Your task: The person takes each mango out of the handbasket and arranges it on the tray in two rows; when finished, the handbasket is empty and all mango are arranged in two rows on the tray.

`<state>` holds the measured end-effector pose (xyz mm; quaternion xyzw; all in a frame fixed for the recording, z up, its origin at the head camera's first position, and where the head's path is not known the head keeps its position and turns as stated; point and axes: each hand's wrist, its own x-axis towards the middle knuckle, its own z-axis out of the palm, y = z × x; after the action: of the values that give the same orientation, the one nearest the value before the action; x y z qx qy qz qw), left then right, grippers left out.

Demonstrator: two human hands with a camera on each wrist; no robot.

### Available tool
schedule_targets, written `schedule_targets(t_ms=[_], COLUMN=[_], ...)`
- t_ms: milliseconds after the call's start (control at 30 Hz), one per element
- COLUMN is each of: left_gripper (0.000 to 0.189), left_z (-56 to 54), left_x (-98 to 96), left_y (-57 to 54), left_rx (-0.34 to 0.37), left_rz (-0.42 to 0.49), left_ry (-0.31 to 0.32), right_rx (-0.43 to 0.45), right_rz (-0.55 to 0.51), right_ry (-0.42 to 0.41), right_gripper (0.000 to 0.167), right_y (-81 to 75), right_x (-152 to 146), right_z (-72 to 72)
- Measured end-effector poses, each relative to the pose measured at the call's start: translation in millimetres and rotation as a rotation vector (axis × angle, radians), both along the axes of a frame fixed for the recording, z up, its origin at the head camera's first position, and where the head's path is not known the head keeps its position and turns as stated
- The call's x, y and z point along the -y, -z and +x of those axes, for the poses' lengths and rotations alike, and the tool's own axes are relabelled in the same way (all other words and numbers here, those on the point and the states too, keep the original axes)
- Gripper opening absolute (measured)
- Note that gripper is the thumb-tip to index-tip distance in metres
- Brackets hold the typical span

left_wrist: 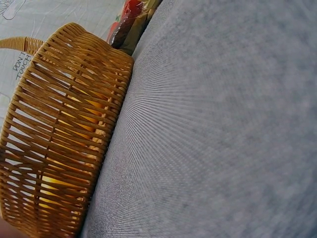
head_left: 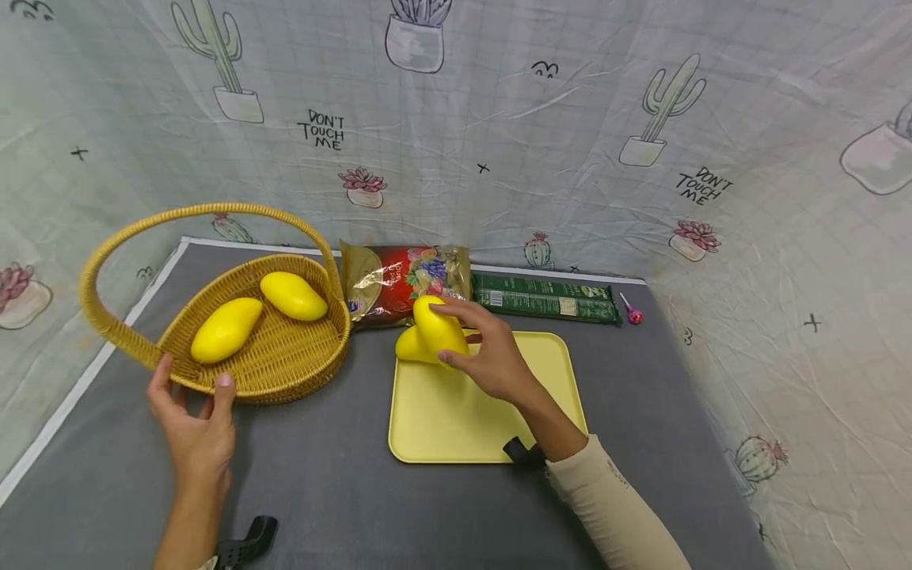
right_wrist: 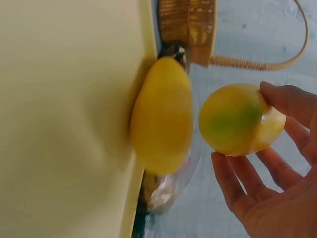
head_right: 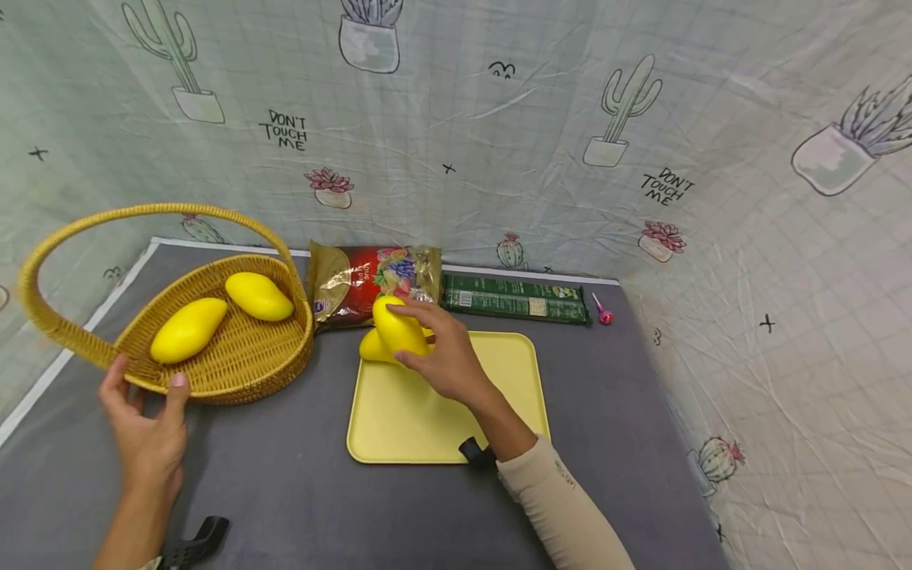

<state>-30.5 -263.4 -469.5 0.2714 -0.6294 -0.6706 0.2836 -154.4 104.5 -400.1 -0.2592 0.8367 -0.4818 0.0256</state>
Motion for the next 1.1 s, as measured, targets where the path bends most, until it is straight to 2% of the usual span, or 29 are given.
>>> schedule_targets(t_ms=[400,700,867,1100], left_gripper=[0.082,0.082,0.082,0.081], left_z=[-0.4,-0.2,-0.2,-0.6], left_x=[0.5,0.5,1.0,1.3], left_y=[-1.1,-0.5,0.4,1.0], left_rx=[-0.012,-0.015,-0.022,-0.024], left_rz=[0.008,0.003,0.005,-0.001], left_ry=[0.006,0.006,0.007,0.008], right_rx=[0.031,0.071,0.087,0.075], right_rz=[0.065,0.125,0.161,0.266], right_ry=[0.061,0.099,0.09,0.049], right_gripper=[0.065,0.066,0.067,0.074], right_y=[9.0,22.2,26.5,29.0], right_x=[-49,-76,-85,-88], right_z=[-10.3,-18.7,-21.4,-22.3])
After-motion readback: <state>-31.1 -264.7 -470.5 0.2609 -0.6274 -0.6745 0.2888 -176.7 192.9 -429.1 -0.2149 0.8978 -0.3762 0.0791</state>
